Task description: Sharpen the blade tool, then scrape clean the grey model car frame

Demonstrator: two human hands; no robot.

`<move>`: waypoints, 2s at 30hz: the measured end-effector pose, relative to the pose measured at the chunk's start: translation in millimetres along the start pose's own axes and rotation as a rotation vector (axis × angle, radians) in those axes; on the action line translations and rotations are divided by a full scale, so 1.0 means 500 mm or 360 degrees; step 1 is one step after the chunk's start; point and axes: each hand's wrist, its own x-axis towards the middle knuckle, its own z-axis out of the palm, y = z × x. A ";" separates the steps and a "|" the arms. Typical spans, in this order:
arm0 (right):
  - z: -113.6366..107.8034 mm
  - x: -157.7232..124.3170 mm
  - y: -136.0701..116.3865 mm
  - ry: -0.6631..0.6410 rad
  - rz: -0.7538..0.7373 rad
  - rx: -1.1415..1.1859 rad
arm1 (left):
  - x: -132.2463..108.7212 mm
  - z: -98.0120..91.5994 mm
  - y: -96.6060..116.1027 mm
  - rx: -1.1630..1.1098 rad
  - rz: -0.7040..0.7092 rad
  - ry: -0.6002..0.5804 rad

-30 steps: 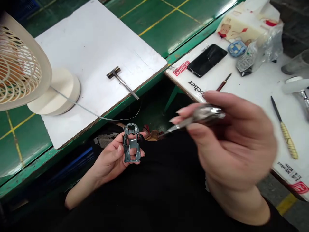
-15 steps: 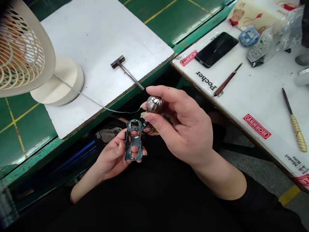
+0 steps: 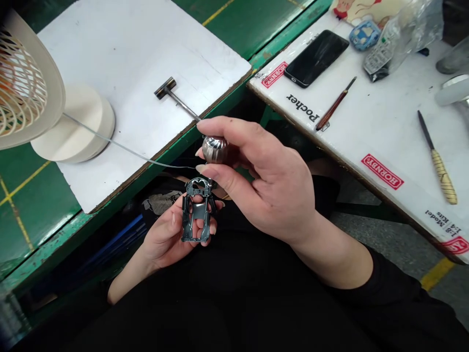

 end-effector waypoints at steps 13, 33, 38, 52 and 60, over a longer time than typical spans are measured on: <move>0.003 0.013 -0.001 -0.0052 -0.0032 0.0053 | -0.005 0.001 0.006 -0.0010 -0.0010 -0.0092; 0.004 0.005 -0.003 -0.0015 -0.0126 0.0055 | 0.018 -0.016 -0.007 -0.0271 -0.0226 -0.0142; 0.007 0.004 -0.004 -0.0021 -0.0085 0.0129 | 0.020 -0.019 -0.006 -0.0315 -0.0252 -0.0236; 0.011 0.007 0.012 -0.0042 -0.0223 0.0155 | 0.021 -0.025 -0.016 -0.0326 -0.0170 -0.0148; 0.002 -0.006 0.013 0.0033 -0.0028 0.0101 | 0.026 -0.013 -0.021 -0.0359 -0.0100 -0.0149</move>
